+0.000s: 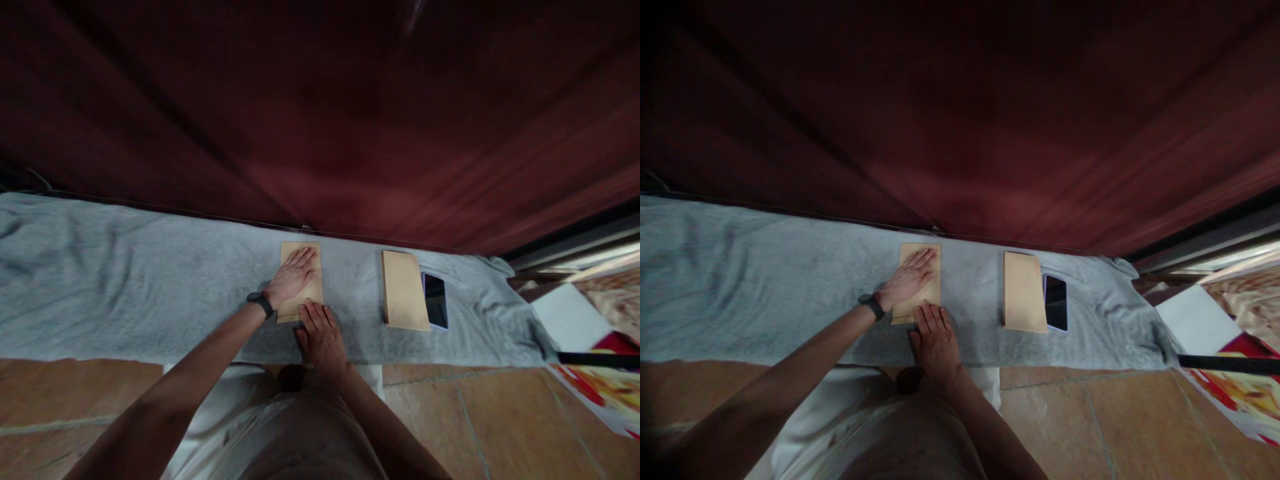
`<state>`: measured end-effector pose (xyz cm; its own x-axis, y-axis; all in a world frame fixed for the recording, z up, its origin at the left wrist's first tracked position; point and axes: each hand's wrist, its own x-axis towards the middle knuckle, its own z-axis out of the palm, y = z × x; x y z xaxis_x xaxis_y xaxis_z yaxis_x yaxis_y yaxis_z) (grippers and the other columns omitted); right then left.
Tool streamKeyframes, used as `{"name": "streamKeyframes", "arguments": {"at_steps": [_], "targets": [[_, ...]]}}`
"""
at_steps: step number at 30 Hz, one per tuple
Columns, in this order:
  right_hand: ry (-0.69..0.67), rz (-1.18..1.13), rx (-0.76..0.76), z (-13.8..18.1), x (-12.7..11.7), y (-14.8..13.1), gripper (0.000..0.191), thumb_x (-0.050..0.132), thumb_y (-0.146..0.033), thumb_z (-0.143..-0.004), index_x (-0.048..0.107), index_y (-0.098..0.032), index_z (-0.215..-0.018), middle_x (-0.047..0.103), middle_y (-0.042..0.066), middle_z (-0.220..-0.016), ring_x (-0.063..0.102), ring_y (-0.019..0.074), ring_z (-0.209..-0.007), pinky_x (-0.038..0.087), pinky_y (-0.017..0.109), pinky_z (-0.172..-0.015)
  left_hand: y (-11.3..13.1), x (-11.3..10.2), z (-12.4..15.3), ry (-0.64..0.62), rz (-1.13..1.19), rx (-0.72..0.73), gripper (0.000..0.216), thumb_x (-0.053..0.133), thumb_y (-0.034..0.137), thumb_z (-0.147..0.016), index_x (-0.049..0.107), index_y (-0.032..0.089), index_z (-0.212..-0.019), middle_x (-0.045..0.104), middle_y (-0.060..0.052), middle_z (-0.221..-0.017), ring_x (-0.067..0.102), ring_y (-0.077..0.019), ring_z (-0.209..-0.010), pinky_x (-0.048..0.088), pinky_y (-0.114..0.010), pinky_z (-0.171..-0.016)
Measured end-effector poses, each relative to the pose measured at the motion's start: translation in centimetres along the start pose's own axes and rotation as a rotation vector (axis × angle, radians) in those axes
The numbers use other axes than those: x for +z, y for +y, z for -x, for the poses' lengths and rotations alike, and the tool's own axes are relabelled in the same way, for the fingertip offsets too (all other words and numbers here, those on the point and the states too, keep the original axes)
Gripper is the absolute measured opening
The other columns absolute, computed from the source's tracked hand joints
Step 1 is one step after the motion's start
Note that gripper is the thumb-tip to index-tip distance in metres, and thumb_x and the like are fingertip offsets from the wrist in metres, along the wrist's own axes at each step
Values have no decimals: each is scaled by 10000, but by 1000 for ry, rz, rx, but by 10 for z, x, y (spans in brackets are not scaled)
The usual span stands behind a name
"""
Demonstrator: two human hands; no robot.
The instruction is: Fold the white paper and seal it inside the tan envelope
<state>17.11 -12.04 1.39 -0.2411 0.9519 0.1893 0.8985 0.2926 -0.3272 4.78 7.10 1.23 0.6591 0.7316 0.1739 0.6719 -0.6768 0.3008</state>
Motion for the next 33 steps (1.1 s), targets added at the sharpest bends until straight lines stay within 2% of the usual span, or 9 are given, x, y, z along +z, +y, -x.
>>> {"name": "streamKeyframes", "arguments": {"at_steps": [5, 11, 17, 23, 33], "targets": [[4, 5, 11, 0, 1, -2, 553, 536, -329, -1077, 440, -154, -1593, 475, 107, -1633, 399, 232, -1542, 331, 453, -1290, -7, 4, -14, -35, -35, 46, 583, 364, 390, -1064, 454, 148, -1587, 446, -138, -1658, 339, -239, -1580, 218, -469, -1310], [11, -28, 20, 0, -1, -3, 527, 506, -343, -1095, 453, -162, -1587, 479, 94, -1631, 400, 226, -1541, 306, 448, -1303, -6, 7, -10, -34, -37, 94, 565, 356, 365, -1070, 459, 179, -1593, 438, -109, -1667, 299, -249, -1597, 182, -492, -1319], [5, -22, 16, 0, 1, -1, 535, 515, -342, -1087, 453, -163, -1587, 481, 97, -1629, 413, 240, -1533, 315, 453, -1297, -4, 6, 2, -101, -11, 181, 576, 363, 422, -1080, 445, 186, -1599, 411, -88, -1685, 283, -208, -1602, 172, -429, -1321], [-3, 3, 18, 1, 3, -1, 545, 530, -332, -1077, 451, -158, -1588, 499, 101, -1616, 434, 244, -1519, 320, 454, -1293, 5, 3, 11, -113, -29, 181, 571, 364, 394, -1088, 427, 166, -1607, 403, -99, -1688, 265, -209, -1607, 162, -424, -1321], [-11, -4, 8, 2, 5, 1, 474, 481, -342, -1102, 537, -121, -1517, 562, 119, -1562, 459, 270, -1499, 305, 483, -1292, 7, -3, 49, -171, 11, 251, 569, 331, 426, -1112, 384, 196, -1630, 356, -78, -1715, 251, -184, -1610, 127, -380, -1317]]}}
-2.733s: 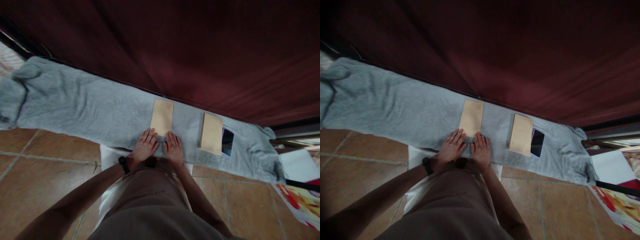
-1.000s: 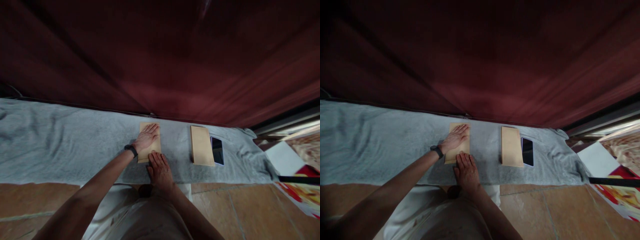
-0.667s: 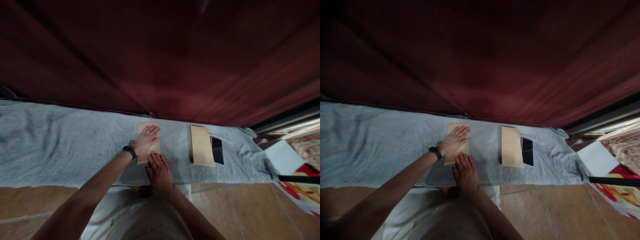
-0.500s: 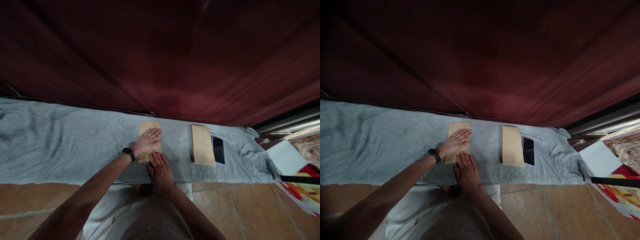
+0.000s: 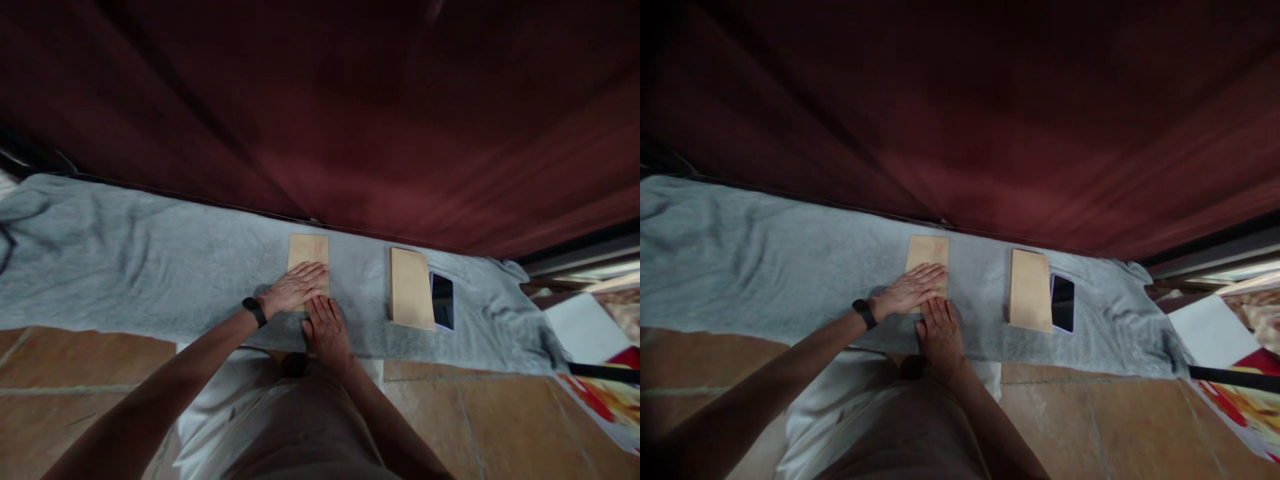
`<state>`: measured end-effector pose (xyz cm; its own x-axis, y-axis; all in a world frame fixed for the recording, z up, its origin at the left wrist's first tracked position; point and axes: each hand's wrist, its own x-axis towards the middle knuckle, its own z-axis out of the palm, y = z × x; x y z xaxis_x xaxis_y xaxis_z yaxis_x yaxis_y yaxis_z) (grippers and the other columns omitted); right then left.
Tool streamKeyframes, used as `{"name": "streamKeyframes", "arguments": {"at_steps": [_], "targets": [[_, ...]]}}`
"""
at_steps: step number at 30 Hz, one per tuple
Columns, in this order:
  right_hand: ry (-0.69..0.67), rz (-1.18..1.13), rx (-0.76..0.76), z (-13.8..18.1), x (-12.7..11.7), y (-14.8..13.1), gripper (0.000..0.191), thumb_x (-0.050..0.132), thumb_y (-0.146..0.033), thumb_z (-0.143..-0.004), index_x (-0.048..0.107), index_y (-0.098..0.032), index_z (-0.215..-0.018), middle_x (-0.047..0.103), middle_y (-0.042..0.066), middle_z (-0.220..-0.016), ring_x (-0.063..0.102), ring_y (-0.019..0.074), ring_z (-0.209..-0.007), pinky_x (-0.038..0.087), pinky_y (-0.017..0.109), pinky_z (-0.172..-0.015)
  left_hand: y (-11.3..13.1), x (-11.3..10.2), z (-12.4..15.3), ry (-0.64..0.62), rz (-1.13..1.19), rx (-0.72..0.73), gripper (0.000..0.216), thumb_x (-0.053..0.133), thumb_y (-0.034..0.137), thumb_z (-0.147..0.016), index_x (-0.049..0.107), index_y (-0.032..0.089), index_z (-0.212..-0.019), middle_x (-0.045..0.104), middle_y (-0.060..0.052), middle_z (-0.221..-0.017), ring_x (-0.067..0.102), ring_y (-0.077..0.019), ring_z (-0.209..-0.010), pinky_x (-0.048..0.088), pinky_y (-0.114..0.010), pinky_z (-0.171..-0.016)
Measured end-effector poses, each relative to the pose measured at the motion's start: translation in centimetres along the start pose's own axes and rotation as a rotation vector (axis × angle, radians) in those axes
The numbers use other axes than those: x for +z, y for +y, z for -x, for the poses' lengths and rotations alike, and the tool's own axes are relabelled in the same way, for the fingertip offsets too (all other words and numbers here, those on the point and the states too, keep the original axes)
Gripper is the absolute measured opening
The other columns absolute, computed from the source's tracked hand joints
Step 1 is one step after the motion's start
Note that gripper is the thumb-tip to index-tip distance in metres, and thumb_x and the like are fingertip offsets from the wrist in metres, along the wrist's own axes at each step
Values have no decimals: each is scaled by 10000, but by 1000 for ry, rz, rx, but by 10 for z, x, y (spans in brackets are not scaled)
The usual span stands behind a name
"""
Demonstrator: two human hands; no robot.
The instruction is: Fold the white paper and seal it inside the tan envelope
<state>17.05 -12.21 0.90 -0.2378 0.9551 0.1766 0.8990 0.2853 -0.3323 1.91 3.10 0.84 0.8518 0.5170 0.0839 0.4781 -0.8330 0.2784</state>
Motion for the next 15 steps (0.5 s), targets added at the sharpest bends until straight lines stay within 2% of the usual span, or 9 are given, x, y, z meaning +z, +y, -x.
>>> {"name": "streamKeyframes", "arguments": {"at_steps": [4, 10, 15], "targets": [[-2, 13, 13, 1, -1, -1, 454, 515, -334, -1088, 563, -137, -1495, 574, 136, -1547, 478, 273, -1486, 339, 486, -1273, 6, -4, 7, 12, -4, 17, 599, 352, 440, -1108, 359, 165, -1640, 341, -115, -1716, 227, -212, -1620, 120, -414, -1321], [21, 31, 35, 13, -5, -2, 472, 505, -293, -1086, 523, -148, -1535, 523, 130, -1593, 479, 282, -1484, 338, 513, -1269, 13, -6, 11, 9, -20, 16, 667, 373, 530, -1093, 345, 150, -1640, 311, -139, -1723, 210, -231, -1625, 109, -436, -1323], [10, 30, 32, 16, -5, -1, 461, 494, -288, -1091, 536, -142, -1527, 549, 134, -1570, 498, 284, -1468, 339, 513, -1268, 14, -4, 11, 19, -24, 3, 651, 423, 504, -1081, 359, 162, -1632, 333, -136, -1716, 228, -231, -1621, 112, -433, -1322]]}}
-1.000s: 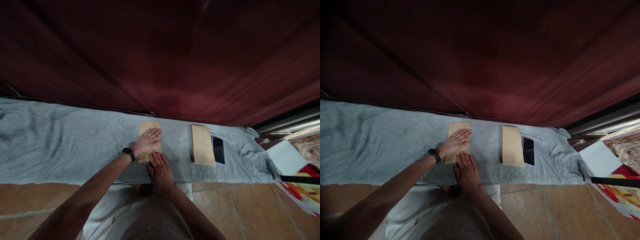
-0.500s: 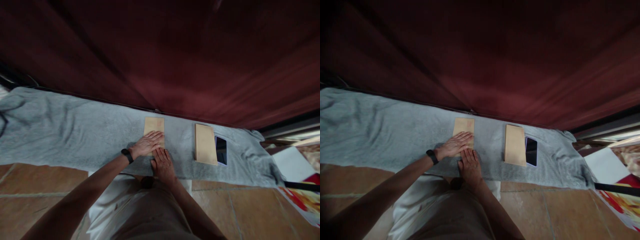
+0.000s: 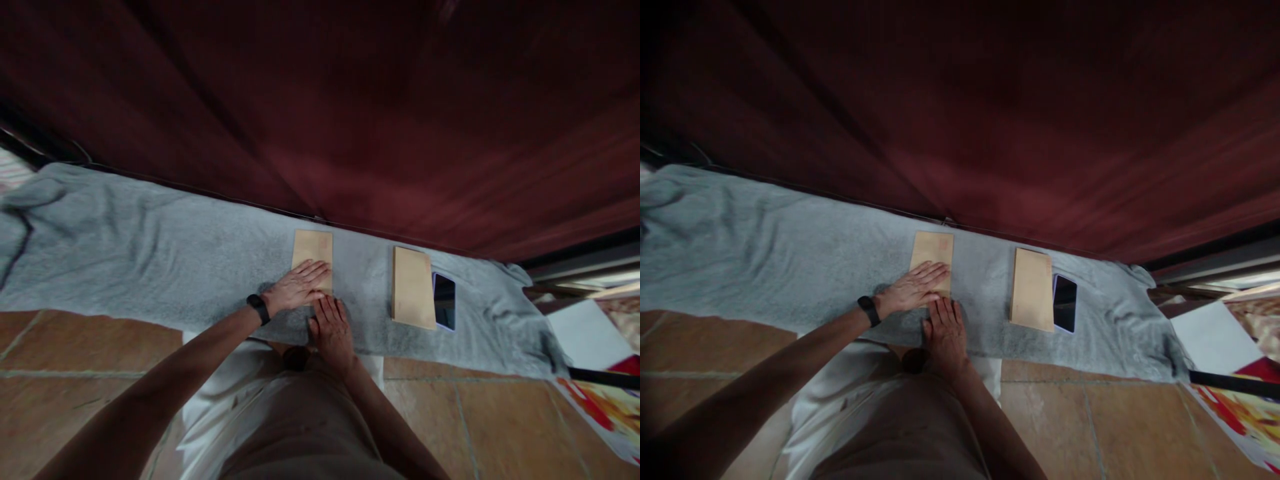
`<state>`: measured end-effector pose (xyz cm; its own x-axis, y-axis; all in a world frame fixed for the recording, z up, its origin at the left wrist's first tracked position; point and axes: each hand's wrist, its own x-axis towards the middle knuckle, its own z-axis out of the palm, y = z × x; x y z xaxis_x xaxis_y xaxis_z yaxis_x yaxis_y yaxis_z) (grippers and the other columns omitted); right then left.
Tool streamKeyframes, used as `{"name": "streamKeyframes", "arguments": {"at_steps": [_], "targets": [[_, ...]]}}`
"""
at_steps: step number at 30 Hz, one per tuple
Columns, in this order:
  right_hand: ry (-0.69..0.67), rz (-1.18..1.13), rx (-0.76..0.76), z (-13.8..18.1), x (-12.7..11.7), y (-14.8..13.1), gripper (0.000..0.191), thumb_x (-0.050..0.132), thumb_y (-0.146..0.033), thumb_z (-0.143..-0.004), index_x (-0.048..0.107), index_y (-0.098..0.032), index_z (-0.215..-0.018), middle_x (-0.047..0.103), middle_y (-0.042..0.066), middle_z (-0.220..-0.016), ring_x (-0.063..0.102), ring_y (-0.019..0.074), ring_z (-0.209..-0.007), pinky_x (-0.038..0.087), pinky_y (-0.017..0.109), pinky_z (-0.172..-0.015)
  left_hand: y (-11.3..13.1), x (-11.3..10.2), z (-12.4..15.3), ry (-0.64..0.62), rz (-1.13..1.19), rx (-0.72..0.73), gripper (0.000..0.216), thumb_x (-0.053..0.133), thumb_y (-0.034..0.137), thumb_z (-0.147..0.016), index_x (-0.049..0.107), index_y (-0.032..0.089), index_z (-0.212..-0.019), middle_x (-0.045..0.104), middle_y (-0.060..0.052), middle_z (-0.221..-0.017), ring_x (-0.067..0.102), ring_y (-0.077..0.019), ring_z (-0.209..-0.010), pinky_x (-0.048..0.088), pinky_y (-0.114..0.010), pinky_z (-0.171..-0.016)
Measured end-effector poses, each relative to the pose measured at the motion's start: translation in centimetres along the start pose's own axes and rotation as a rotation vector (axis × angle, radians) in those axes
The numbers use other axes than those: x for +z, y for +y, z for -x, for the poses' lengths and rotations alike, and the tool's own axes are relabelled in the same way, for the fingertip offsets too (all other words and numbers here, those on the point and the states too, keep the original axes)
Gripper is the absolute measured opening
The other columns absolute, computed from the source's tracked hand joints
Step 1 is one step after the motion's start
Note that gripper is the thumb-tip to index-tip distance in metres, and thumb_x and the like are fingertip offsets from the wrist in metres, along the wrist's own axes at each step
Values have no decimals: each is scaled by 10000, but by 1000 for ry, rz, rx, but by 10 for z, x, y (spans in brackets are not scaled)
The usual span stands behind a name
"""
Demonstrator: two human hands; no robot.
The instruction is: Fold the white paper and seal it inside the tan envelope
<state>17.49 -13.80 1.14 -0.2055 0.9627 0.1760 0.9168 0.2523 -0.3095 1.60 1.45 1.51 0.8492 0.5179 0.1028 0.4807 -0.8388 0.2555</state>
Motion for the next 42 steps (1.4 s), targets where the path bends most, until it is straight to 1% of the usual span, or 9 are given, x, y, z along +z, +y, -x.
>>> {"name": "streamKeyframes", "arguments": {"at_steps": [9, 12, 15, 18, 22, 25, 32, 38, 42], "targets": [[-10, 9, -2, -1, 4, 2, 493, 533, -299, -1071, 524, -135, -1536, 511, 123, -1601, 463, 278, -1498, 333, 500, -1271, 24, 12, 20, 164, 90, -223, 554, 386, 405, -1093, 463, 123, -1563, 407, -163, -1677, 270, -270, -1607, 192, -496, -1322], [-10, 9, -2, -1, 3, 2, 517, 512, -306, -1078, 485, -156, -1572, 468, 109, -1633, 433, 269, -1520, 321, 492, -1278, 37, 16, 34, 307, 253, -411, 529, 450, 386, -1058, 527, 122, -1509, 326, -183, -1713, 257, -322, -1609, 265, -524, -1299], [-10, 4, 6, -1, 3, 1, 521, 501, -317, -1081, 480, -166, -1579, 454, 102, -1643, 429, 262, -1523, 305, 481, -1287, 48, 16, 42, 477, 574, -666, 531, 567, 398, -985, 568, 175, -1467, 298, -170, -1724, 458, -330, -1500, 444, -474, -1195], [-2, -16, 19, -2, 3, 0, 510, 493, -308, -1079, 500, -154, -1565, 460, 107, -1639, 437, 260, -1517, 288, 482, -1295, 54, 10, 42, 621, 948, -851, 588, 724, 387, -843, 613, 232, -1400, 493, -131, -1595, 649, -274, -1271, 552, -407, -1054], [11, -44, 32, -7, 4, -2, 505, 519, -292, -1058, 531, -138, -1540, 486, 119, -1622, 440, 259, -1512, 294, 473, -1292, 53, 2, 38, 707, 1280, -987, 727, 813, 330, -696, 607, 210, -1382, 734, -62, -1132, 707, -237, -1028, 562, -410, -978], [12, -40, 54, -12, 1, -6, 534, 549, -256, -1032, 515, -124, -1547, 501, 122, -1613, 465, 261, -1487, 342, 455, -1267, 55, -4, 37, 724, 1304, -1024, 737, 804, 296, -661, 623, 177, -1366, 723, -11, -914, 697, -215, -882, 558, -390, -907], [87, -25, 148, -32, -24, -4, 517, 488, -111, -1023, 538, -179, -1533, 644, 129, -1425, 634, 232, -1266, 537, 325, -1084, 77, -33, 28, 638, 1372, -867, 621, 781, 496, -804, 678, 188, -1333, 756, -68, -1050, 713, -224, -971, 574, -319, -811], [391, -765, 485, -45, -33, 13, 329, 440, -348, -1047, 741, -215, -1056, 734, 77, -1027, 721, 207, -857, 641, 312, -757, 82, -35, 21, 599, 1501, -945, 734, 781, 628, -808, 630, 180, -1370, 734, -150, -1241, 721, -263, -1099, 595, -363, -876], [438, -1320, 638, -47, -28, 9, 305, 622, -477, -895, 712, -210, -1011, 771, 73, -1018, 733, 227, -803, 651, 349, -703, 91, -25, 15, 457, 1575, -914, 722, 836, 559, -763, 628, 185, -1345, 774, -111, -1109, 750, -253, -1003, 590, -362, -851]]}}
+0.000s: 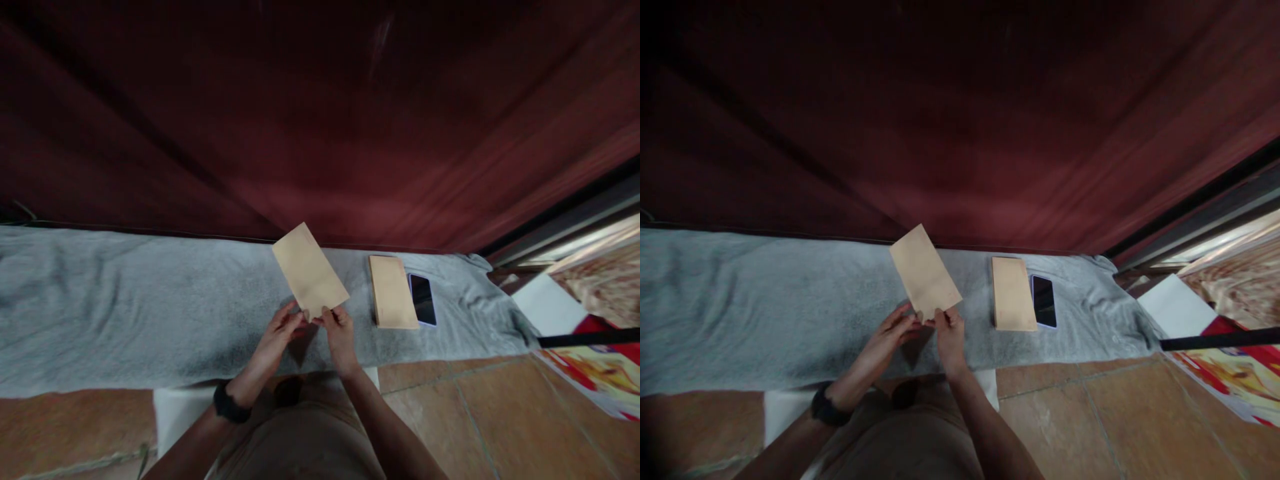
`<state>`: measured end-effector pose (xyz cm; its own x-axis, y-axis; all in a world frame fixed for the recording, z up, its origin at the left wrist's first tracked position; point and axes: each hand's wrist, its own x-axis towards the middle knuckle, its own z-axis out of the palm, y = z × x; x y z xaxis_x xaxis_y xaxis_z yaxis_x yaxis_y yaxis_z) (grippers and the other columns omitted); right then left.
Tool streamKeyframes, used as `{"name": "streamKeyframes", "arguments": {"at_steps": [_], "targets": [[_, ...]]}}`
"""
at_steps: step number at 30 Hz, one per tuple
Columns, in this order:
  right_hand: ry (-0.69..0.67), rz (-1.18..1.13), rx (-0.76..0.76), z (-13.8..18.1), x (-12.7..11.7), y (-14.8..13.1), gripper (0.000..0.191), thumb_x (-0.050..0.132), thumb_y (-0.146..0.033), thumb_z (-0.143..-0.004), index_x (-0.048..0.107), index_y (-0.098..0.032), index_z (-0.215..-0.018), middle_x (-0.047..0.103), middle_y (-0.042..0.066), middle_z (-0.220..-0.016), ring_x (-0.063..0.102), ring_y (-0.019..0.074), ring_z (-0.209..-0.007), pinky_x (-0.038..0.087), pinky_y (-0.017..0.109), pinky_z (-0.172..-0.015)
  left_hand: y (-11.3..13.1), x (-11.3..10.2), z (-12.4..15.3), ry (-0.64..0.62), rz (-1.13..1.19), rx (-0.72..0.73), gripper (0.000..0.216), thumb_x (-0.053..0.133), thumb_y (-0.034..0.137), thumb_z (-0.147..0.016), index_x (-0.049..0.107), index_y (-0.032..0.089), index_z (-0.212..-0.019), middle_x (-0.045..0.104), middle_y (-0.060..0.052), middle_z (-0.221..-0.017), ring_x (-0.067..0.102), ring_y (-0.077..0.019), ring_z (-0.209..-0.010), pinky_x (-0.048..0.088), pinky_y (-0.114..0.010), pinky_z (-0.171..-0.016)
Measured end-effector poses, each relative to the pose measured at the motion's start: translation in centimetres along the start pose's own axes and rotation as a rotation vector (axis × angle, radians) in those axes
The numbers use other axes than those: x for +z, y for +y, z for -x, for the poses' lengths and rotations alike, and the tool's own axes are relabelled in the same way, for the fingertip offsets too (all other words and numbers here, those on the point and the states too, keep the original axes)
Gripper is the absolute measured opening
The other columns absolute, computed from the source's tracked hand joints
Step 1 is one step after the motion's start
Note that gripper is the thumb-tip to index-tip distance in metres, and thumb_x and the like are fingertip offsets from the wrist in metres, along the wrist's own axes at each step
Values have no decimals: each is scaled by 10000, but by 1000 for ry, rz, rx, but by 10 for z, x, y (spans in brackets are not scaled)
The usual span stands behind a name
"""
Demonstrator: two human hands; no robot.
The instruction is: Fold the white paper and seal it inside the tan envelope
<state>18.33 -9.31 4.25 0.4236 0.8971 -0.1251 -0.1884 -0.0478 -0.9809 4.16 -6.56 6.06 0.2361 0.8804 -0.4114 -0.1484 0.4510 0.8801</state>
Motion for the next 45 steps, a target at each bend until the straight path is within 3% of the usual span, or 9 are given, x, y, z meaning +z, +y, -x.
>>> {"name": "streamKeyframes", "arguments": {"at_steps": [5, 11, 17, 20, 24, 29, 35, 39, 45], "targets": [[-21, -138, 115, 11, 1, 16, 318, 685, -483, -833, 695, -224, -1016, 786, 84, -1040, 748, 241, -822, 663, 388, -746, -12, 8, -2, -42, -7, 38, 614, 879, 442, -688, 684, 180, -1208, 783, -64, -1001, 733, -205, -825, 545, -285, -691], [32, -132, 137, 2, -22, 29, 337, 665, -540, -857, 655, -228, -984, 779, 100, -1001, 763, 261, -843, 669, 427, -754, -11, -9, -7, -48, -114, -18, 541, 854, 372, -672, 700, 171, -1151, 744, -15, -776, 638, -150, -609, 482, -262, -592], [-31, -9, 255, -7, -43, 26, 387, 769, -587, -703, 654, -230, -799, 728, 21, -760, 718, 216, -664, 654, 366, -649, -15, -19, -16, -47, -217, -18, 686, 815, 354, -655, 648, 157, -1290, 676, 29, -662, 569, -136, -514, 434, -253, -528], [-39, 99, 278, -7, -48, 25, 406, 725, -618, -711, 633, -227, -768, 692, 9, -693, 678, 191, -582, 617, 318, -548, -19, -19, -19, -28, -240, -5, 801, 812, 373, -648, 593, 155, -1386, 637, 53, -626, 558, -140, -505, 427, -255, -522], [-50, 146, 240, -5, -52, 26, 386, 690, -593, -761, 637, -222, -855, 665, -11, -673, 651, 177, -542, 590, 292, -488, -20, -18, -21, -22, -265, -8, 840, 812, 401, -660, 565, 145, -1421, 645, 47, -647, 575, -145, -518, 433, -256, -525], [-40, 228, 159, -4, -58, 25, 328, 682, -494, -795, 677, -208, -956, 646, -19, -676, 607, 170, -527, 573, 284, -449, -23, -16, -26, 5, -414, 65, 700, 700, 334, -752, 574, 151, -1417, 666, 39, -676, 597, -161, -528, 465, -279, -543], [-28, 372, 114, -7, -73, 18, 360, 638, -468, -806, 702, -199, -1036, 634, -4, -716, 602, 179, -575, 582, 304, -495, -26, -8, -31, 40, -823, 289, 655, 601, 228, -868, 525, 181, -1517, 720, 0, -774, 679, -192, -697, 519, -308, -704], [-44, 458, 125, -9, -80, 14, 389, 599, -444, -823, 695, -189, -1100, 630, -5, -742, 582, 165, -563, 573, 295, -502, -27, 4, -29, 13, -1106, 349, 533, 543, 183, -923, 603, 203, -1452, 771, -65, -905, 704, -229, -755, 540, -341, -733], [-62, 637, 111, -11, -82, 10, 385, 541, -386, -883, 658, -170, -1180, 637, -12, -725, 598, 169, -564, 544, 270, -505, -29, 10, -15, -3, -1435, 655, 477, 400, 145, -1012, 588, 134, -1451, 681, -191, -1339, 649, -322, -1219, 500, -453, -1035]]}}
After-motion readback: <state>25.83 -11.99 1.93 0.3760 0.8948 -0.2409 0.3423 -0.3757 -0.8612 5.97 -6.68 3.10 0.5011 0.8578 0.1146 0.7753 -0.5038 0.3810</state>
